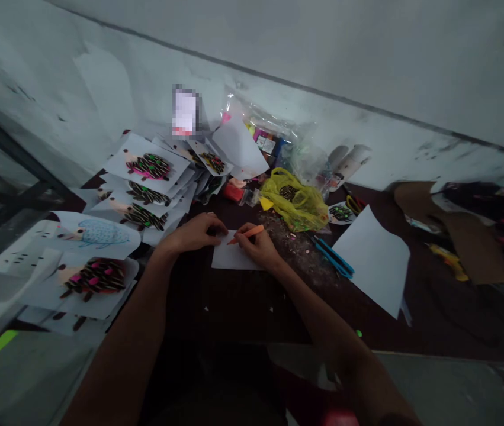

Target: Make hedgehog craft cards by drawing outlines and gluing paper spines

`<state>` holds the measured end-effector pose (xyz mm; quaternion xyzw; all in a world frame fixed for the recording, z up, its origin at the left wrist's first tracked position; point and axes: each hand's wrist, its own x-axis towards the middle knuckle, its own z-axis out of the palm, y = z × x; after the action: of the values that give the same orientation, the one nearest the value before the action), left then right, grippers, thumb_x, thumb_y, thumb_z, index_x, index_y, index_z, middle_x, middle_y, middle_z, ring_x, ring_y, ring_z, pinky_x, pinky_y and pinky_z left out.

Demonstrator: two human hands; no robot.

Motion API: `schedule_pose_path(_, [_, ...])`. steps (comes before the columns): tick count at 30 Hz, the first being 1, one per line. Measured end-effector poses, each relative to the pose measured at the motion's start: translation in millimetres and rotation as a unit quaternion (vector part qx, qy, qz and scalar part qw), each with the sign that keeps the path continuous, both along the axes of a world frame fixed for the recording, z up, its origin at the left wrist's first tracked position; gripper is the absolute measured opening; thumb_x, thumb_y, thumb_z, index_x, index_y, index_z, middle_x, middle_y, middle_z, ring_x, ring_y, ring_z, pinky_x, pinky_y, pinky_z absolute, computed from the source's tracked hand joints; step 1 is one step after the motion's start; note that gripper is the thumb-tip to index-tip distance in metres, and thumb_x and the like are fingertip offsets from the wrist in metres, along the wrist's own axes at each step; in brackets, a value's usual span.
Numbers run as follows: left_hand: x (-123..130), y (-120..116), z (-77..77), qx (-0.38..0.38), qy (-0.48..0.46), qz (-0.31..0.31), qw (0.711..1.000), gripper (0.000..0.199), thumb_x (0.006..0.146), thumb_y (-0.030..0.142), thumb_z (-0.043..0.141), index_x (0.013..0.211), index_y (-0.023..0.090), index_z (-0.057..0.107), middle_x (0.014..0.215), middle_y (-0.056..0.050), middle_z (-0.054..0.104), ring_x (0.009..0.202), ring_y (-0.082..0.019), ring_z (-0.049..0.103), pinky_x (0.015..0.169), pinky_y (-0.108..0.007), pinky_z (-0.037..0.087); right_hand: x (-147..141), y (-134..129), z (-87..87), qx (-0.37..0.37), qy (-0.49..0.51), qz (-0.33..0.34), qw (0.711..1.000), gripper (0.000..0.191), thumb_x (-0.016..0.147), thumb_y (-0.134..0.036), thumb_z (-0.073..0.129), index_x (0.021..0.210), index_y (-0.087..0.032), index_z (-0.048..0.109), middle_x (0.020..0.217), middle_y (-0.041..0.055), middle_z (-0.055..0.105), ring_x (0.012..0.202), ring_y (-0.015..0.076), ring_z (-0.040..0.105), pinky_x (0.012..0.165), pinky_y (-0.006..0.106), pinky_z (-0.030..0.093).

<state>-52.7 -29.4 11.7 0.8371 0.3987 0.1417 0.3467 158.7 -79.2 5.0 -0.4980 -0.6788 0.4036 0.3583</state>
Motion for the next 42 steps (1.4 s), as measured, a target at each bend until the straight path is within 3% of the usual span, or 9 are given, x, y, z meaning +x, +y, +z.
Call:
schedule_pose_path(11, [-0.4, 2.0, -1.7, 0.006, 0.002, -0.014, 1.0, 0.031, 0.073, 0.022, 0.066, 0.102, 0.017, 0.075, 0.102, -0.007, 0.071, 0.103, -0.024, 0.063, 0.092, -0.033, 0.048, -1.4, -4.3, 2.1, 0.019, 0.006, 0.047, 0.999, 0.026, 0.09, -0.029, 0.058, 0.074, -0.016, 0.073, 0.079, 0.0031, 0.066, 0.066, 0.0106, 0.054, 0.058, 0.022, 0.038])
schedule_pose_path(21, [1.0, 0.6, 0.2, 0.024, 0.011, -0.002, 1.0, 0.023, 0.075, 0.028, 0.066, 0.094, 0.017, 0.073, 0.094, -0.006, 0.067, 0.089, -0.021, 0.061, 0.082, -0.031, 0.046, -0.7, -4.6, -2.8, 0.004, 0.02, 0.037, 0.999, 0.021, 0.088, -0.03, 0.061, 0.076, -0.016, 0.071, 0.073, 0.0012, 0.065, 0.062, 0.0102, 0.054, 0.057, 0.022, 0.039])
schedule_pose_path(28, [1.5, -0.3, 1.4, 0.036, 0.021, -0.007, 0.999, 0.023, 0.077, 0.031, 0.067, 0.094, 0.018, 0.074, 0.095, -0.006, 0.067, 0.094, -0.022, 0.06, 0.088, -0.032, 0.045, -0.2, -5.4, -5.1, -0.001, 0.021, 0.036, 0.999, 0.023, 0.088, -0.034, 0.059, 0.077, -0.017, 0.07, 0.071, 0.0011, 0.064, 0.064, 0.0115, 0.055, 0.057, 0.022, 0.039])
schedule_pose_path(42, [2.7, -2.6, 6.1, 0.031, 0.017, -0.013, 0.999, 0.023, 0.077, 0.026, 0.065, 0.095, 0.018, 0.077, 0.092, -0.006, 0.068, 0.089, -0.02, 0.059, 0.083, -0.03, 0.045, 3.8, -7.7, -2.2, 0.001, 0.025, 0.043, 0.999, 0.024, 0.086, -0.036, 0.062, 0.08, -0.016, 0.073, 0.075, 0.0028, 0.067, 0.063, 0.0109, 0.056, 0.059, 0.022, 0.041])
